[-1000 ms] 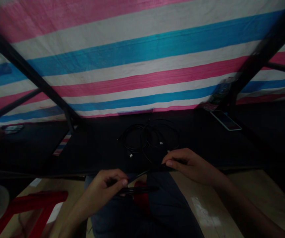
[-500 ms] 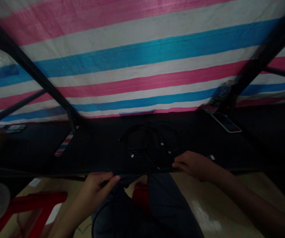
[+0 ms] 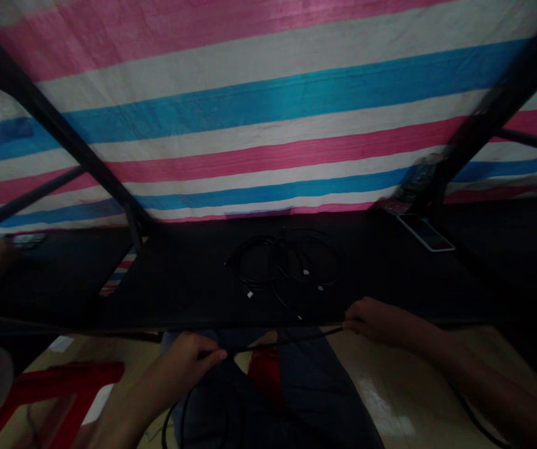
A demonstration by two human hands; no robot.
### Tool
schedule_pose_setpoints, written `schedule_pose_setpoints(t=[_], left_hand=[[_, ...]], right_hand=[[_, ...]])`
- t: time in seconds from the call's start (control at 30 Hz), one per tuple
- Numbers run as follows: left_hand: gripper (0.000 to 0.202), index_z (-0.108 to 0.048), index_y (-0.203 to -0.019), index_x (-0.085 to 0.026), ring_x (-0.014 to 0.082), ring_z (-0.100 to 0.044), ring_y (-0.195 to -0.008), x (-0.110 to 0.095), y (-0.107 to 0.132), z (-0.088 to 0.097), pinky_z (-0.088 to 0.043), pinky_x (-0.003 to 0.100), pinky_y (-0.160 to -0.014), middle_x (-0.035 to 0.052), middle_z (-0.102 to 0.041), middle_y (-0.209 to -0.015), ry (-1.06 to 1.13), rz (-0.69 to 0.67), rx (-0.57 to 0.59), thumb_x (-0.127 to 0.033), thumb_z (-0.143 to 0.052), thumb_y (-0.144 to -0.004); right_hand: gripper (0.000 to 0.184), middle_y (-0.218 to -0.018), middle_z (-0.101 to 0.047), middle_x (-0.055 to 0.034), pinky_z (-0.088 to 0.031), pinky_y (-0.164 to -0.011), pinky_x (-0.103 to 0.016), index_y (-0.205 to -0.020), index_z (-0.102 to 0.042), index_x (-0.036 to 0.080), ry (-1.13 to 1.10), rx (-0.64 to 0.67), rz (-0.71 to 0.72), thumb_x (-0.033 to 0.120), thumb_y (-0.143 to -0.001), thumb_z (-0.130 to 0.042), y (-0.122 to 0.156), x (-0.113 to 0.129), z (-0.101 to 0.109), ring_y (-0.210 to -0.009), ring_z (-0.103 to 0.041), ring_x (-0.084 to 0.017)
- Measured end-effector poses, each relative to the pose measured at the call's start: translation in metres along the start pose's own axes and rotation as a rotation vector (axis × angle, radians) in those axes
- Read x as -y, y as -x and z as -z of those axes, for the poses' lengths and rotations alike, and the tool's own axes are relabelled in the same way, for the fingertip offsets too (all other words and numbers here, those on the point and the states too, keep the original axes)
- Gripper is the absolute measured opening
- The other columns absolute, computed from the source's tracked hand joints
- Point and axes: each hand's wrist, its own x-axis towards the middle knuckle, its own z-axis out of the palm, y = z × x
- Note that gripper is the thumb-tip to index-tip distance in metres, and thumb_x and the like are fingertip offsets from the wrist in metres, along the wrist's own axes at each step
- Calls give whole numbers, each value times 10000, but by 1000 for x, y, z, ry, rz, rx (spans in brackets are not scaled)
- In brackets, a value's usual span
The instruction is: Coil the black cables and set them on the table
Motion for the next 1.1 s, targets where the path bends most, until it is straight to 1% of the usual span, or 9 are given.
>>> schedule_pose_setpoints(t=[0.1,0.2,0.4,0.5,0.67,0.77,0.9,1.0,1.1], left_hand=[[393,-658,-631,-176,143,-484,-593,-3,-6,-5,-293,262,-573,-8,-576,-618,-6,10,16,-406,-523,-920],[383,-723,-726,-175,152,-527,-655,-14,-6,-1,-343,254,-611,-2,-634,-679,103,-71,1,-422,-524,-940],[405,-761,-808,-180,159,-579,-701,-59,-11,-5,-397,257,-653,8,-687,-729,209,-240,7,-426,-499,-995],[345,-774,-899,-198,168,-631,-771,-66,-12,-8,-431,264,-714,16,-737,-829,195,-270,22,-364,-491,-1006],[290,-771,-1080,-235,213,-668,-967,-53,-5,-10,-457,319,-869,36,-775,-1026,176,-218,36,-293,-510,-969],[300,-771,-1102,-238,231,-657,-1024,-53,-5,-18,-449,337,-904,46,-772,-1086,211,-193,25,-302,-511,-965],[267,-781,-1020,-234,211,-664,-916,-69,-11,-33,-449,302,-808,32,-775,-976,249,-207,92,-268,-526,-949],[231,-784,-923,-220,195,-654,-826,-77,-14,-37,-426,285,-734,24,-762,-878,218,-184,109,-254,-556,-924],[244,-781,-857,-208,190,-630,-787,-72,-12,-30,-410,282,-700,17,-745,-817,196,-145,117,-328,-580,-924]], right_hand=[[285,-829,-727,-100,-389,-631,-276,-826,-745,141,37,33,-7,252,-972,-527,-2,2,-6,-719,-640,-181],[308,-798,-717,-64,-394,-617,-257,-847,-743,151,-141,81,109,322,-984,-526,2,13,-1,-695,-623,-162],[358,-729,-674,-7,-378,-623,-242,-826,-726,164,-352,22,389,328,-1019,-473,10,63,12,-669,-580,-129],[307,-690,-675,-11,-345,-594,-252,-765,-727,162,-217,20,290,267,-980,-534,9,71,12,-625,-576,-130],[271,-791,-749,-71,-373,-620,-276,-818,-766,159,-92,81,97,242,-962,-552,5,53,-1,-707,-660,-182],[275,-814,-738,-67,-376,-631,-281,-853,-754,166,-86,123,155,261,-979,-528,6,55,-4,-738,-659,-192],[249,-837,-719,-46,-372,-639,-271,-900,-739,202,-141,144,275,291,-987,-524,13,85,0,-792,-656,-197],[210,-850,-721,-58,-359,-626,-267,-888,-737,202,-96,123,272,227,-955,-540,18,103,2,-801,-656,-204],[216,-842,-731,-63,-377,-643,-274,-854,-740,196,-63,130,233,190,-937,-540,21,96,5,-797,-659,-207]])
